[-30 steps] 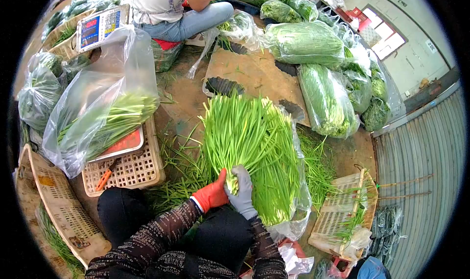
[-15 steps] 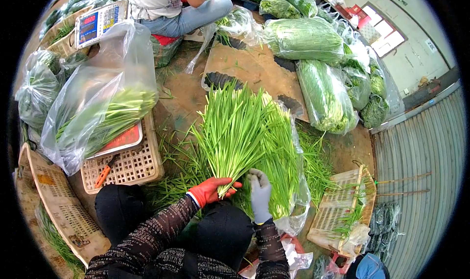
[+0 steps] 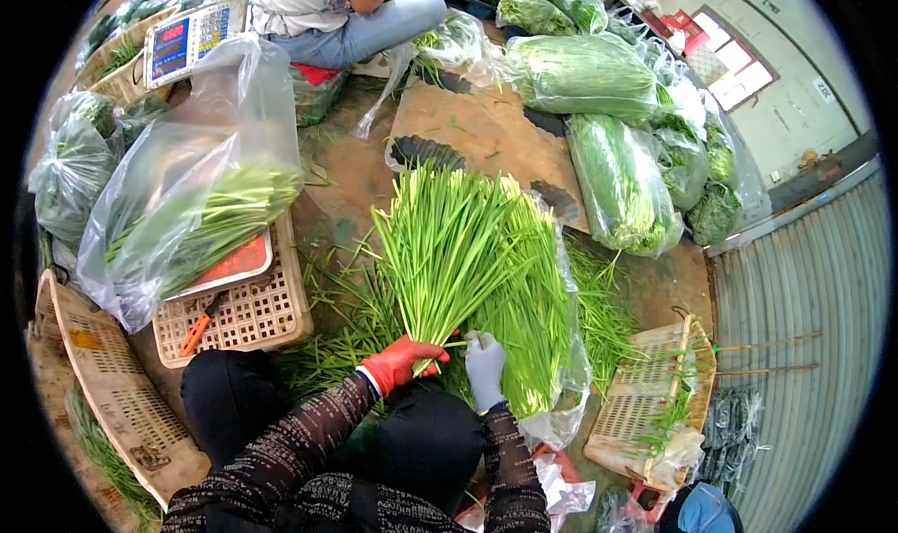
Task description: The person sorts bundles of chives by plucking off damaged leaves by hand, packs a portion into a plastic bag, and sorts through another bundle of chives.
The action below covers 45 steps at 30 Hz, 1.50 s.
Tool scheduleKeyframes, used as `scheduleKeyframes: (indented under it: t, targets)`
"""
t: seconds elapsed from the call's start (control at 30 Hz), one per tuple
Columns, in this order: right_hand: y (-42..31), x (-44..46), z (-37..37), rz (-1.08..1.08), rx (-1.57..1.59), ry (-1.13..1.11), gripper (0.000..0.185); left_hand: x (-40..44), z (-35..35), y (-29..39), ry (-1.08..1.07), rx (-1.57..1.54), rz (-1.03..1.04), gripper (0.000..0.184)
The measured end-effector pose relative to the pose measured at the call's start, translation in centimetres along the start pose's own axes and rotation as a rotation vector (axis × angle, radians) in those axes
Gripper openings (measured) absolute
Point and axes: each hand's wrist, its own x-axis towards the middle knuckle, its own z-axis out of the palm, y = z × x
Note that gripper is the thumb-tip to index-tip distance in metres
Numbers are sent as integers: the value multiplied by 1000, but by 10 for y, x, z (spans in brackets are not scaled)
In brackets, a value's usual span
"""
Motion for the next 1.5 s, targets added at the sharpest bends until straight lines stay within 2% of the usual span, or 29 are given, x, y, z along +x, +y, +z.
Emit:
scheduleKeyframes:
  t: [0.07,0.2,0.27,0.3,0.37,0.4,0.47,0.5,0.57,0.63,0.73,0.77,0.83,0.87,0.9,1.0,1.03,1.1,1.17,1.23,1.27,1.3,1.37,1.43,1.47,1.5]
  targets:
    - [-31,-23,-5,84,351,-12,13,0,1,-1,46,43,21,28]
    - [-19,-38,-11,33,484,-87,11,3,5,-3,139,136,62,28]
    - [-25,-57,-20,51,296,-414,10,5,5,-3,176,168,82,28]
    - [-4,-58,-24,47,293,-417,10,5,6,-3,188,176,89,28]
    - [50,-53,-36,-416,-546,-653,18,6,5,-2,207,190,98,29]
    - [49,-57,-43,-417,-546,-653,18,8,5,-2,215,200,101,29]
    - [32,-75,-60,-267,-766,-655,29,10,6,-3,224,214,106,29]
    - [4,-76,-58,-263,-765,-655,29,10,7,-4,231,217,106,29]
    - [-51,-59,-37,-140,-604,-188,33,12,11,-5,252,241,113,29]
    - [-60,-33,-20,-346,-272,6,39,12,16,-5,281,279,145,28]
    - [-76,6,2,-297,-204,73,42,10,19,-7,334,323,199,27]
    - [-85,14,5,-303,-198,66,42,9,19,-8,349,335,215,27]
    - [-105,21,5,25,0,-54,41,8,20,-9,363,347,232,26]
    - [-98,26,7,50,74,-93,34,8,20,-10,364,349,233,26]
    - [-89,28,9,50,74,-92,34,7,19,-9,362,350,232,25]
    - [-64,20,11,-152,355,-16,18,9,15,-9,330,356,210,24]
    - [-66,11,9,-149,354,-9,18,10,14,-9,315,359,201,24]
    - [-74,-13,0,-89,687,-102,11,11,15,-10,283,365,184,23]
    - [-71,-30,-1,-32,793,-141,14,14,17,-13,255,386,171,23]
    - [-56,-28,-2,236,1233,-427,16,14,19,-16,228,415,162,22]
    - [-44,-18,-4,348,1457,-404,17,13,20,-17,219,433,160,22]
    - [-45,-12,-14,346,1459,-406,17,12,20,-18,207,449,158,22]
    - [-55,2,-43,165,2027,-581,14,10,16,-17,179,492,153,21]
    - [-66,7,-79,132,1960,-350,17,9,10,-17,148,542,146,20]
    - [-62,1,-88,124,1964,-347,17,9,8,-17,135,572,146,20]
    - [-53,-10,-95,-32,1441,-226,17,10,5,-16,128,600,147,20]
